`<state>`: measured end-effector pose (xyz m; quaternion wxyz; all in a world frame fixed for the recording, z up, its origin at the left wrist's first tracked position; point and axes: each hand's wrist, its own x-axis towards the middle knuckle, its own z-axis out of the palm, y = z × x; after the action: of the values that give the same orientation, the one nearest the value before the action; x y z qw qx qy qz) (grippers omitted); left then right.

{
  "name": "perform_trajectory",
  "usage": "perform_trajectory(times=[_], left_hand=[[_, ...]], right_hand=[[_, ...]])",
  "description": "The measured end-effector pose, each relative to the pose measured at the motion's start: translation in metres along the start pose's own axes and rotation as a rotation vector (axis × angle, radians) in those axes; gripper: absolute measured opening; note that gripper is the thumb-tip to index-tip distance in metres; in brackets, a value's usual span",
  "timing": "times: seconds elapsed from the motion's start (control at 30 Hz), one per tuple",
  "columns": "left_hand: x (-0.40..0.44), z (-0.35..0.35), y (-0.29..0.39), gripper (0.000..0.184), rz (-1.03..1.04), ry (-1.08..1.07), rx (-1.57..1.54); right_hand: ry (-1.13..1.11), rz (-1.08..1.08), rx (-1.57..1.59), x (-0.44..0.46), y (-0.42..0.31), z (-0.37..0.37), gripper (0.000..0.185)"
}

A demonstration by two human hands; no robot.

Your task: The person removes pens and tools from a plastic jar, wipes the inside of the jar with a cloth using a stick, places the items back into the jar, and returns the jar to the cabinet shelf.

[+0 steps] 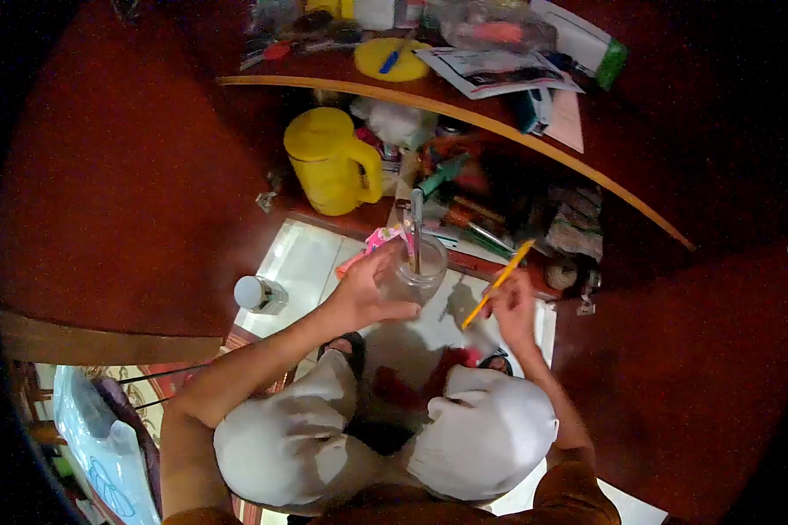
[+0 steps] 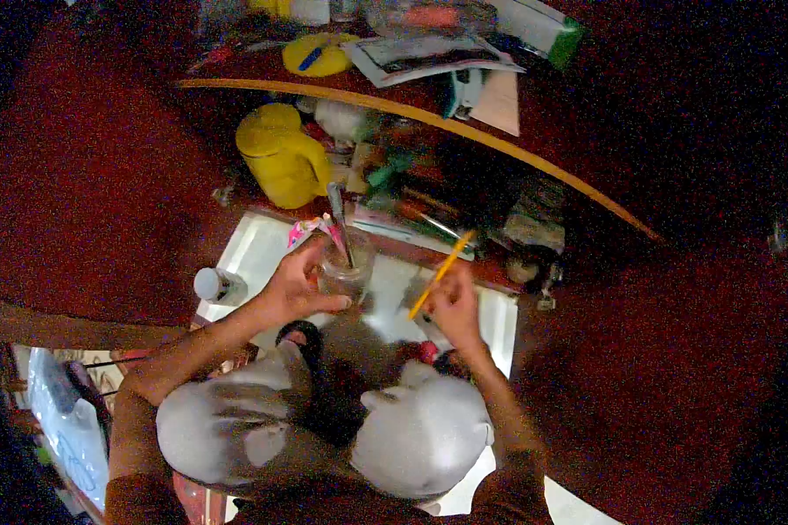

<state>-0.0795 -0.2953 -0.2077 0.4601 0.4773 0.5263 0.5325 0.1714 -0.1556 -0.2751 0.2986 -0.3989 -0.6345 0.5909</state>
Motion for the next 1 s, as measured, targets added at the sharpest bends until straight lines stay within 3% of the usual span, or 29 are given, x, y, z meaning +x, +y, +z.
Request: perform_trajectory(times=[0.03, 0.13, 0.2, 0.3, 0.33, 0.37, 0.43, 0.53, 0.63, 0.7, 0.77, 0.83, 0.93, 1.0], left_hand=[[0.002, 0.003, -0.005, 0.081, 0.001, -0.014, -0.027], [0.005, 0.011, -0.003, 0.09, -0.023, 0.008, 0.336], [0.009, 0.02, 0.012, 0.095, -0.014, -0.035, 0.3], [0.012, 0.031, 0.022, 0.097, 0.02, -0.043, 0.336], [0.012, 0.036, 0.033, 0.094, 0.022, -0.041, 0.381], [0.013, 0.04, 0.042, 0.092, 0.024, -0.038, 0.426], [0.015, 0.046, 0.049, 0.091, -0.017, -0.072, 0.408], [0.021, 0.052, 0.042, 0.09, -0.052, -0.092, 0.317], [0.027, 0.057, 0.029, 0.089, -0.036, -0.093, 0.205], [0.028, 0.059, 0.025, 0.088, -0.015, -0.092, 0.171], [0.026, 0.06, 0.022, 0.088, -0.001, -0.093, 0.178], [0.024, 0.056, 0.017, 0.085, -0.006, -0.125, 0.198], [0.027, 0.054, 0.013, 0.084, -0.05, -0.108, 0.252], [0.028, 0.054, 0.012, 0.085, -0.065, -0.101, 0.292]], right_hand=[[0.024, -0.186, 0.209, -0.002, -0.046, -0.003, 0.018], [0.025, -0.427, 0.417, -0.012, -0.125, -0.011, 0.021], [0.058, -0.445, 0.324, -0.018, -0.149, -0.004, 0.021], [-0.081, -0.443, 0.108, -0.018, -0.151, 0.01, 0.021], [-0.179, -0.419, -0.109, -0.02, -0.151, 0.008, 0.027], [-0.215, -0.568, -0.388, -0.017, -0.148, 0.005, 0.027], [-0.184, -0.492, -0.359, -0.026, -0.154, 0.0, 0.027], [0.031, -0.371, -0.015, -0.014, -0.128, -0.029, 0.018], [0.064, -0.149, -0.058, 0.025, -0.048, -0.066, 0.013], [-0.008, -0.046, -0.265, 0.038, 0.038, -0.087, 0.011], [-0.113, 0.229, -0.191, 0.033, 0.116, -0.096, 0.012], [-0.074, 0.083, -0.477, 0.027, 0.204, -0.09, 0.016], [0.15, -0.229, -0.828, 0.004, 0.225, -0.061, 0.026], [-0.065, 0.012, -0.979, -0.005, 0.197, -0.053, 0.032]])
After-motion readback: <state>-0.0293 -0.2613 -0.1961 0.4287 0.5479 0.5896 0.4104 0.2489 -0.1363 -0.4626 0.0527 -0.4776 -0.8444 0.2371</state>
